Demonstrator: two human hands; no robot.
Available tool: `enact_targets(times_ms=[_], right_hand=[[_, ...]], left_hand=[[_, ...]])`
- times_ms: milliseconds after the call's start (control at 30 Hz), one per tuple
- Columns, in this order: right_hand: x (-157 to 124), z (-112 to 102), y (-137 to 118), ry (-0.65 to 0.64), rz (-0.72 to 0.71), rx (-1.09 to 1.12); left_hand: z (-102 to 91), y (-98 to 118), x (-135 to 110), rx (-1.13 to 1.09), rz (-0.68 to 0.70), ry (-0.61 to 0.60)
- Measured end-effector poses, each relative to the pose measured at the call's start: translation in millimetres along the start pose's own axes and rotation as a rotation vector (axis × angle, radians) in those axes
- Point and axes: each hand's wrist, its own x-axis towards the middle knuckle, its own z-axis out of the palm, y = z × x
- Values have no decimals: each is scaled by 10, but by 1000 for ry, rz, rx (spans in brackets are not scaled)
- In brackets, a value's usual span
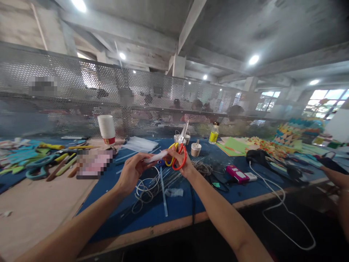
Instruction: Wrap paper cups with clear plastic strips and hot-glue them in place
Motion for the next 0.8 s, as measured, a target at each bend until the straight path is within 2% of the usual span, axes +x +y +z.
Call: enact_targets(times_ms=[200,367,567,700,800], right_hand=[[11,-22,23,-19,37,-47],[-4,5,66,-7,68,-144],[-31,84,171,0,141,-228],[-21,93,263,-3,95,-241],[10,50,280,25,31,-259]], left_hand=[[-48,-51,16,125,-7,26],[-83,-13,16,256,160,112],[-38,64,-5,230,190,160],[-44,44,-7,248,195,158],[-70,13,1,244,151,120]])
